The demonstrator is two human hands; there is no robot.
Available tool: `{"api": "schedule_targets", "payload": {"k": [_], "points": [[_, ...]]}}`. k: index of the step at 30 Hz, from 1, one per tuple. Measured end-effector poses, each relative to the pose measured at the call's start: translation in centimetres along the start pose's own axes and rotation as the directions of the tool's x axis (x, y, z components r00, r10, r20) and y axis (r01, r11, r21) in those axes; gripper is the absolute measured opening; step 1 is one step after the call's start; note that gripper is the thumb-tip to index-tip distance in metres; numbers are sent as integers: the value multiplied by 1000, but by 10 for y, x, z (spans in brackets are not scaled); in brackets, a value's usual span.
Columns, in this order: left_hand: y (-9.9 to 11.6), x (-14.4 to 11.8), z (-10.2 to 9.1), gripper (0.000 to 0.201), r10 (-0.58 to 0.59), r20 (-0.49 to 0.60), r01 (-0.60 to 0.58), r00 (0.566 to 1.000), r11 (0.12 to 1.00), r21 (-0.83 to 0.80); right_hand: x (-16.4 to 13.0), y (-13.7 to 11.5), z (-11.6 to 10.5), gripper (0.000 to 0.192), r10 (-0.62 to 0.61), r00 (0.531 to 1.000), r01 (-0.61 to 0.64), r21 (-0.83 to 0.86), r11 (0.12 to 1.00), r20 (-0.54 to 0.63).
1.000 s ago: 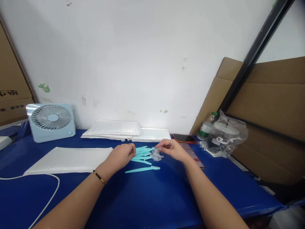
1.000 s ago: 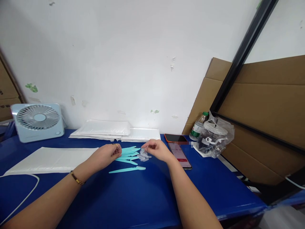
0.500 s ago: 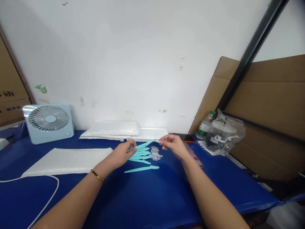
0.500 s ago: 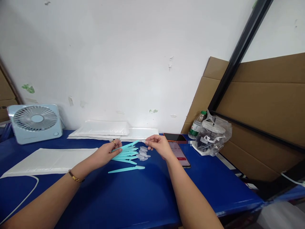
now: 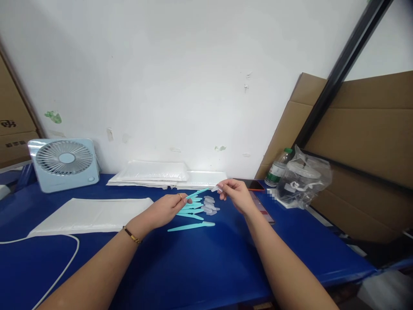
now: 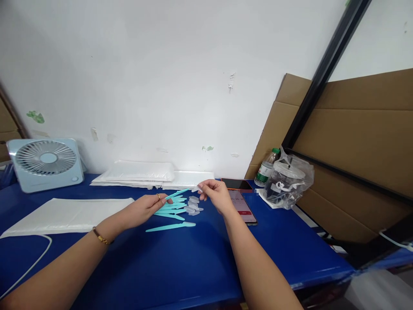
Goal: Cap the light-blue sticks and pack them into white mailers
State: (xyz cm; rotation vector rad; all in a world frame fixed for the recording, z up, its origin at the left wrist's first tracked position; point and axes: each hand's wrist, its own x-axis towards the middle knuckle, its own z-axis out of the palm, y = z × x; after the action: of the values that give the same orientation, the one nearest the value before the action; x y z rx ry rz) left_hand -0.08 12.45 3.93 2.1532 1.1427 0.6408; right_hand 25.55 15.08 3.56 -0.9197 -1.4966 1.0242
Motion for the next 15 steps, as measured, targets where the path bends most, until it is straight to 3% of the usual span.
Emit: {"api": "schedule_targets", "payload": {"k": [9,15], "points": [[2,0,-2,41,7,32,-8,999,999,39,-2,-1,0,26,-55,997,56,-13,998,45],[6,-1,-3,43,6,50,-7,999,1000,25,-4,-2,1,25,-52,990,52,4,999,134]]}}
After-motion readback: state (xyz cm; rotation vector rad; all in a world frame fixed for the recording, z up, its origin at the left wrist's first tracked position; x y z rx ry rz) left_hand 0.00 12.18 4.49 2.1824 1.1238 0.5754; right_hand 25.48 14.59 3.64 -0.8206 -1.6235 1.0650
